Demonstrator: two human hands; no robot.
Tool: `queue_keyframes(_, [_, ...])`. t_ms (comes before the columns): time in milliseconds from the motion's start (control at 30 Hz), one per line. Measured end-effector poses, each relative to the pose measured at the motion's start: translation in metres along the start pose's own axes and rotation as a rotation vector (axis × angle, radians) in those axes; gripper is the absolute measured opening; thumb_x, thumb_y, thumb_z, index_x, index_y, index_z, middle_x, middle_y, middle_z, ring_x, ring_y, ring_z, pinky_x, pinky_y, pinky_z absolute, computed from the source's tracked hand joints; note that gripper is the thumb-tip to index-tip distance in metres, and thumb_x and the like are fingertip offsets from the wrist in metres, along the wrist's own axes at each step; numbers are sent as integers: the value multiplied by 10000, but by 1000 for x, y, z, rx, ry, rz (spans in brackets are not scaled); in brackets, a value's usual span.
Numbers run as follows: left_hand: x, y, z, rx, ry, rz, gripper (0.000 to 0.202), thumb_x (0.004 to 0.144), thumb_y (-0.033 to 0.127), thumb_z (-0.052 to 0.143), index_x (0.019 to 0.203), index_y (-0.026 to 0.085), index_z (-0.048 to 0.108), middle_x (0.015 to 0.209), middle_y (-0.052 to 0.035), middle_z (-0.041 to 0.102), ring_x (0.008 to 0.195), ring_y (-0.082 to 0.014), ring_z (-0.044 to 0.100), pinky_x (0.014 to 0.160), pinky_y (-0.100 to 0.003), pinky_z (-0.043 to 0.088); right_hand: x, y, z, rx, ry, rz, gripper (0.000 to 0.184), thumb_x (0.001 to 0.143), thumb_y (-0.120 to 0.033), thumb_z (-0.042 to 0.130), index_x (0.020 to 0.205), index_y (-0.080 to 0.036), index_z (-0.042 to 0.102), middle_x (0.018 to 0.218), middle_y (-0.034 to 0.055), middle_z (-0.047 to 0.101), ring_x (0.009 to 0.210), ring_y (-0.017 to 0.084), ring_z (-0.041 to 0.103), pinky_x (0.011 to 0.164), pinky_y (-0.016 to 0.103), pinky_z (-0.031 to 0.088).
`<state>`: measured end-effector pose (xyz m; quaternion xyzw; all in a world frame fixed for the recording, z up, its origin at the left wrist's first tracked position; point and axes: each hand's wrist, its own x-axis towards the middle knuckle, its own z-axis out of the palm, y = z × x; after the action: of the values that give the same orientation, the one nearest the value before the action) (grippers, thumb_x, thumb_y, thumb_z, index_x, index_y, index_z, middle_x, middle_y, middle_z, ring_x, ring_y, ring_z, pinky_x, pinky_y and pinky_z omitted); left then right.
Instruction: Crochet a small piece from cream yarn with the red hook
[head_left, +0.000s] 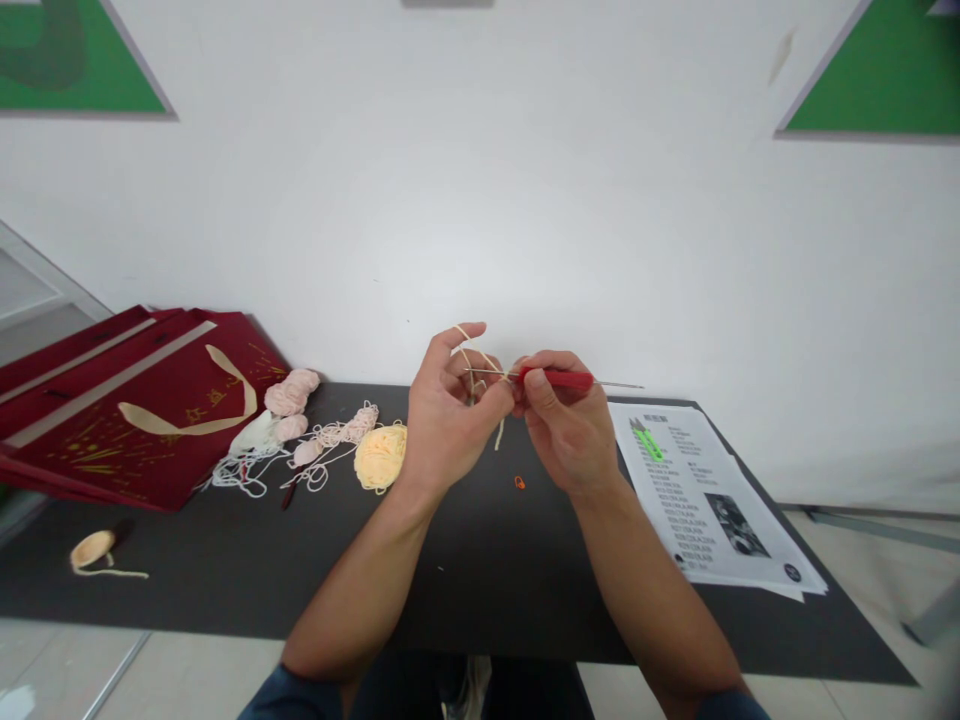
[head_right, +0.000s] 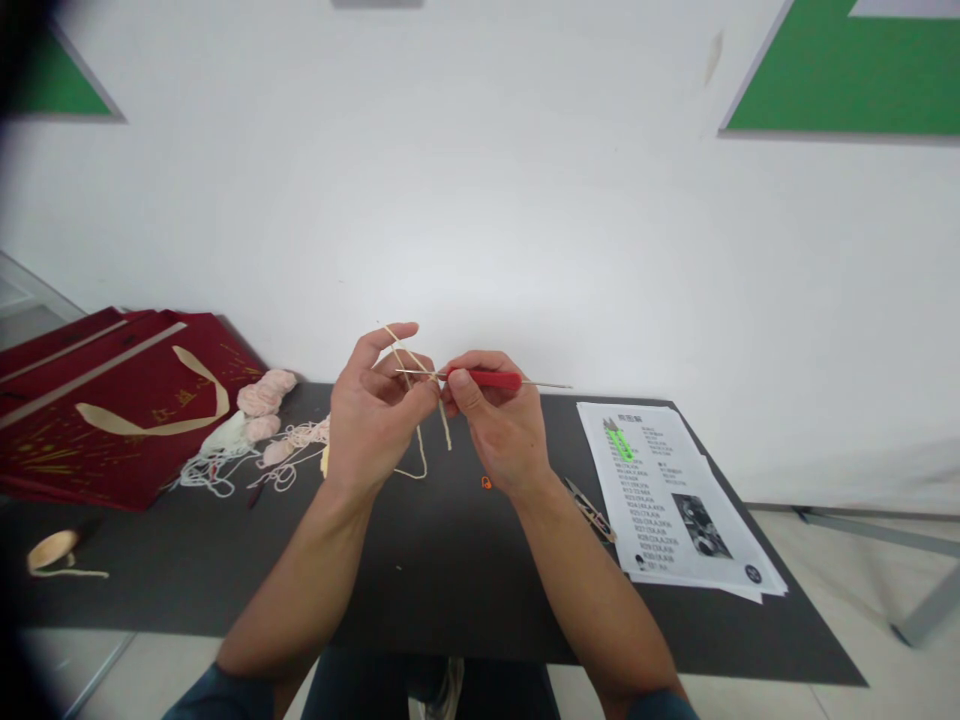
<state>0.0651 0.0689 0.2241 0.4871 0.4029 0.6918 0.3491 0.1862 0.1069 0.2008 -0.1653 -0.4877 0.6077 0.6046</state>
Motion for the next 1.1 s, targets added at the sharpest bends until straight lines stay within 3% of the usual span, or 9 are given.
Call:
queue_keyframes(167, [2, -7, -1, -94, -32, 8, 237, 792, 88, 699, 996, 209, 714, 777, 30, 635, 634, -91, 608, 622, -243, 523, -2, 0, 6, 26, 34, 8, 180, 847, -372, 840, 931, -256, 731, 808, -31, 710, 689, 104, 625, 621, 245, 524])
queue_keyframes(267, [3, -6, 0, -136, -35, 13, 426, 780, 82, 718, 1169, 257, 718, 807, 31, 628, 646, -102, 601, 621, -261, 537, -3, 0, 7, 9, 53, -5, 137, 873, -336, 819, 945, -257, 733, 803, -33, 707, 691, 100, 622, 635, 243, 522])
queue_keyframes(367, [3, -2, 1, -127, -28, -19, 652, 780, 96, 741, 1389, 302, 632, 801, 33, 631, 653, -116, 599, 644, -282, 553, -3, 1, 6, 10, 48, -24, 98, 893, -303, 799, 950, -255, 735, 801, -34, 706, 692, 96, 616, 648, 240, 514])
queue_keyframes(467, [3, -1, 1, -149, -25, -52, 782, 777, 102, 754, 1497, 318, 541, 785, 42, 628, 643, -116, 595, 665, -289, 558, -3, 2, 5, -24, 60, -32, 110, 892, -313, 800, 951, -254, 729, 794, -34, 700, 687, 101, 609, 645, 250, 507])
queue_keyframes(600, [4, -4, 0, -141, -27, -91, 738, 775, 128, 779, 1466, 272, 563, 816, 38, 638, 673, -101, 613, 670, -255, 532, -3, 4, 3, -78, 98, -27, 154, 877, -348, 813, 957, -255, 720, 789, -34, 697, 685, 110, 604, 643, 264, 502])
queue_keyframes(800, [7, -9, -1, -124, -3, -33, 573, 780, 156, 794, 1329, 232, 647, 827, 31, 651, 748, -106, 633, 709, -244, 526, -2, 7, 4, -97, 122, -32, 132, 890, -339, 802, 960, -258, 724, 789, -34, 693, 687, 107, 605, 665, 266, 510])
queue_keyframes(967, [7, -10, 2, -168, 21, -69, 665, 791, 179, 809, 1417, 272, 603, 852, 16, 718, 739, -112, 654, 682, -240, 505, -7, 6, 7, -215, 194, -137, 154, 893, -336, 796, 1012, -272, 723, 860, -17, 721, 724, 127, 647, 713, 299, 565])
queue_keyframes(1100, [5, -10, 5, -307, 73, -140, 756, 755, 216, 875, 1450, 279, 582, 835, 24, 730, 653, -70, 593, 586, -196, 426, -15, 7, 10, -482, 220, -406, 133, 909, -234, 768, 1020, -307, 770, 1007, 24, 761, 910, 181, 707, 863, 371, 610])
